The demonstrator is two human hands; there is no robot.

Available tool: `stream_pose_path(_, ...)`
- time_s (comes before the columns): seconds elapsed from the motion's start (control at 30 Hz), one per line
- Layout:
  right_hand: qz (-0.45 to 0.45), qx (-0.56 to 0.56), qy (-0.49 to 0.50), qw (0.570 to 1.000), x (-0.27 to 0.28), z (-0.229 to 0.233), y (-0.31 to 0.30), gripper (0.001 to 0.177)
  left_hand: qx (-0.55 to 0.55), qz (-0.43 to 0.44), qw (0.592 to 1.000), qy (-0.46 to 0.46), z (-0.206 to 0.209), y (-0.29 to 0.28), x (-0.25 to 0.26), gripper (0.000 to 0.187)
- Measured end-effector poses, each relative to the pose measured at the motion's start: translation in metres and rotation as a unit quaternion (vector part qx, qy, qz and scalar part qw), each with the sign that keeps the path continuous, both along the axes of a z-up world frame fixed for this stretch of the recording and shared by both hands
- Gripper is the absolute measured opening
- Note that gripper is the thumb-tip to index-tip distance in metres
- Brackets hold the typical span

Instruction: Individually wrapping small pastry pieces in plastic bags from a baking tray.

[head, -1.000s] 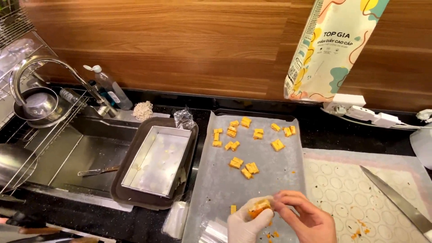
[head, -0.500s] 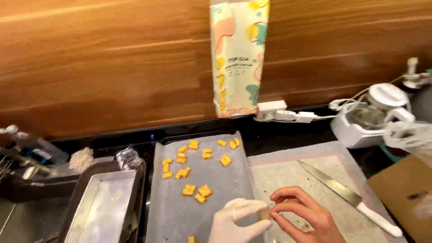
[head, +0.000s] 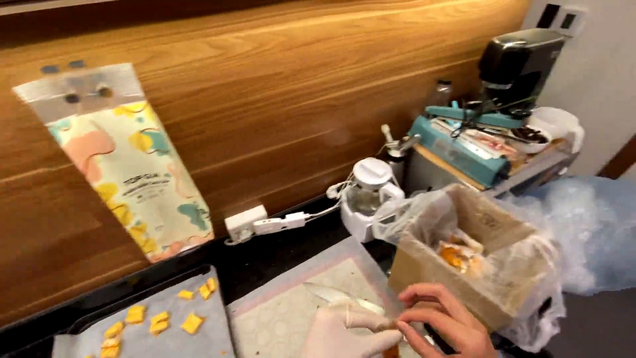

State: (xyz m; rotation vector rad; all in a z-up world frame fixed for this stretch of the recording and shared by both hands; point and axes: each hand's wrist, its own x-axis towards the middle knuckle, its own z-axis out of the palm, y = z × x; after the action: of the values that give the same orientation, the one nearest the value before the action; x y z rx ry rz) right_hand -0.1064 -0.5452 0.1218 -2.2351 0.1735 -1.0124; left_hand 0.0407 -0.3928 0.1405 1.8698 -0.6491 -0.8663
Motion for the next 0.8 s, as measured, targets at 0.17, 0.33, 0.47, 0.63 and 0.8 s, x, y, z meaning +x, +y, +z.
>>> stream_pose_path(0.17, -0.050, 0.056, 0.052, 0.996, -0.030, -0.003, -0.067, 0.011, -0.116, -0.123, 0.967, -0.190, -0.057, -0.091, -0.007, 0.016)
stream_pose_path(0.33, -0.259, 0.185, 0.021, 0.948, -0.043, 0.025, -0.097, 0.020, -0.148, -0.043, 0.950, -0.271, -0.045, -0.174, -0.008, 0.007)
stream_pose_path(0.47, -0.276, 0.229, 0.061, 0.931, -0.080, -0.039, -0.154, 0.027, -0.053, 0.011, 0.989, -0.134, 0.023, -0.211, -0.004, 0.013)
stream_pose_path(0.63, -0.324, 0.317, 0.073, 0.888, -0.098, -0.150, -0.187, 0.022, -0.140, 0.122, 0.982, -0.009, 0.016, -0.255, 0.003, 0.018)
stream_pose_path(0.8, -0.305, 0.302, 0.109, 0.897, -0.108, -0.215, -0.209, 0.021, -0.074, 0.044, 0.987, 0.135, -0.013, -0.245, 0.015, 0.109)
